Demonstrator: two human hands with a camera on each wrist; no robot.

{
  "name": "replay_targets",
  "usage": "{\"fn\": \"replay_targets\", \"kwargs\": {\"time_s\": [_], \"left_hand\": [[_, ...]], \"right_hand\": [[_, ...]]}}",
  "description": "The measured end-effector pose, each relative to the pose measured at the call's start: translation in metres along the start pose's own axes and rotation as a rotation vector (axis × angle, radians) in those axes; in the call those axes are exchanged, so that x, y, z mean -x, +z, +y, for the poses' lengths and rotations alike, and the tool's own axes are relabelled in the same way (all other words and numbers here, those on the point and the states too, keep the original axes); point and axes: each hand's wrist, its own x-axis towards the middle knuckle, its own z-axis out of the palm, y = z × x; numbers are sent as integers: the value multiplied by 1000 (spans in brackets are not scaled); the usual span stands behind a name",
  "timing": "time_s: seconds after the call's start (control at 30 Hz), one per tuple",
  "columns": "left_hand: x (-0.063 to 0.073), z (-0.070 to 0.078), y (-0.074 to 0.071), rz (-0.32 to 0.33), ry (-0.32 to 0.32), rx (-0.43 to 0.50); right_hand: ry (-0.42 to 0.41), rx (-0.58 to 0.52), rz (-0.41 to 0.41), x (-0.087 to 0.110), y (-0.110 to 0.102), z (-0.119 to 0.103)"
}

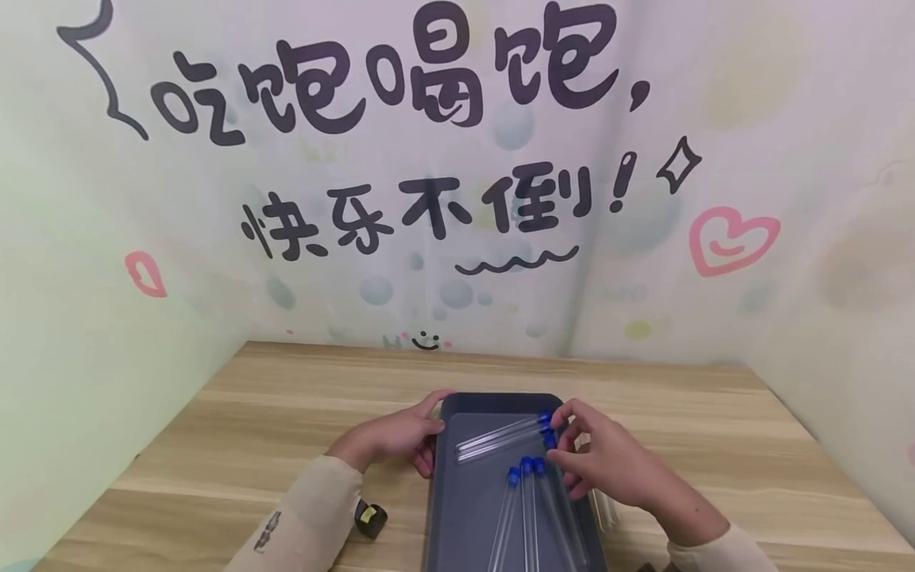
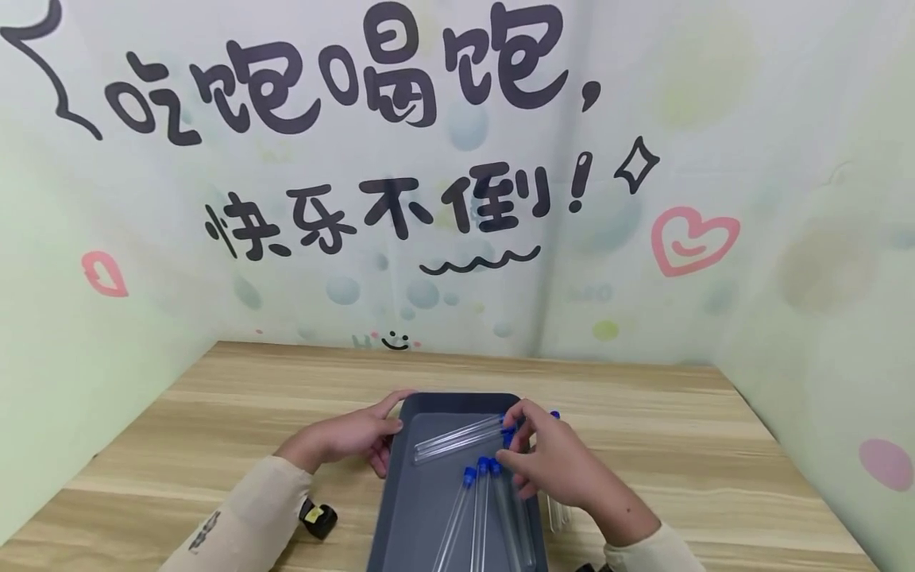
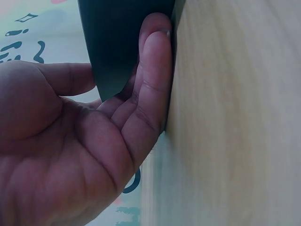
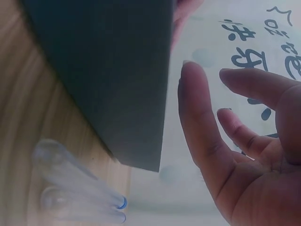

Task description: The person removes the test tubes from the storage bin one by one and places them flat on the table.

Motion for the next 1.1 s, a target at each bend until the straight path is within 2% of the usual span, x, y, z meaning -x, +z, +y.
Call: {"fn": "replay_targets", "kwargs": {"time_s": [0.23,0.5,0.87,1.1], "left_hand": [[-4,3,-1,-2,0,-23],[-3,4,-3,12,-15,-20],[-2,2,-3,14,-23,-12],[0,-2,-3,9,-17,-7]], "right_hand": [[-3,26,3,-1,8,-5],[-19,79,-46,-12,23,-9],[53,177,-95,-20,26,-30],[106,163,-186,-28,37,-24]]}}
